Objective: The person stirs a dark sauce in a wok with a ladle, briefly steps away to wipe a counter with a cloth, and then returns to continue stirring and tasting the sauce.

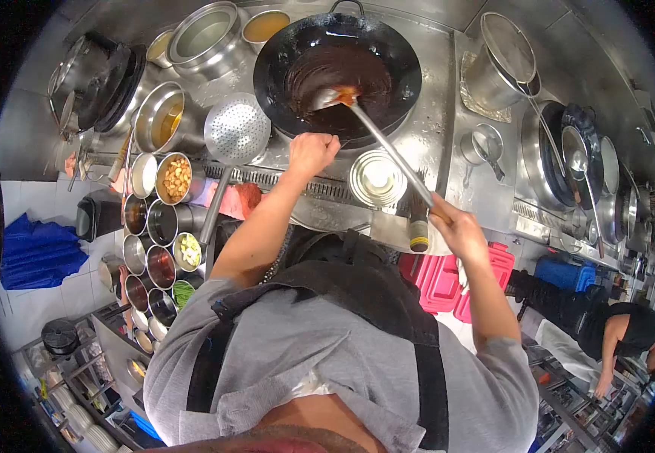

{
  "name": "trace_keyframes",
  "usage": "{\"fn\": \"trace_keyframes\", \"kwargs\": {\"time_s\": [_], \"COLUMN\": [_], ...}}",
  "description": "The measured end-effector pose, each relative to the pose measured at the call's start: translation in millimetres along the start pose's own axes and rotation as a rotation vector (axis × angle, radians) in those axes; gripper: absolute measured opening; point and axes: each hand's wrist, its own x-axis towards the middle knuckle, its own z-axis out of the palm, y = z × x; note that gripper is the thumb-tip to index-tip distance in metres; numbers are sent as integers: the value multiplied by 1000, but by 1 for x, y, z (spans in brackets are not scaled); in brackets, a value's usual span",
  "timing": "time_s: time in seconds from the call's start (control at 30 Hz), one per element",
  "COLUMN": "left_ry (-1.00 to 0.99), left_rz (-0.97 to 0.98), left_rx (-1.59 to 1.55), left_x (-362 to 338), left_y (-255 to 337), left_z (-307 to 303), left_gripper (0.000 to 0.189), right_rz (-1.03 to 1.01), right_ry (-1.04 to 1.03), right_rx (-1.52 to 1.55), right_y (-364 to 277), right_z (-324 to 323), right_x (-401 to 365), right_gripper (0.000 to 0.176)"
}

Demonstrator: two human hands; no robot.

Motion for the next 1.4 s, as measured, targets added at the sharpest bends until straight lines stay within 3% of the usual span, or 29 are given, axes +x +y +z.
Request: {"fn": "trace_keyframes", "kwargs": {"time_s": [0.13, 0.33, 0.63, 0.87, 1.03, 1.17, 1.27, 1.4], "left_ry": [-60, 26, 129, 60, 54, 23, 20, 64], "left_rz": [-3, -4, 45, -13, -15, -37, -35, -28], "left_rx": [36, 57, 83, 114, 89, 151, 150, 152], "left_x": [3, -1, -3, -1, 0, 1, 4, 4], "left_y": [-3, 0, 13, 15, 12, 13, 13, 14], "left_z": [-3, 4, 20, 19, 21, 19, 20, 21], "left_gripper": [32, 30, 29, 27, 29, 30, 31, 31], "right_rz": [-113, 2, -13, -11, -54, -97, -71, 49], "right_ry": [59, 178, 209, 74, 34, 157, 232, 260], "right_rx": [44, -47, -36, -16, -8, 19, -41, -122], "right_y": [-9, -29, 8, 6, 8, -5, -7, -3], "right_z": [53, 66, -15, -2, 53, 79, 68, 28], "right_x": [52, 111, 38, -10, 27, 81, 104, 79], "right_gripper": [46, 46, 44, 45, 50, 47, 46, 45]}}
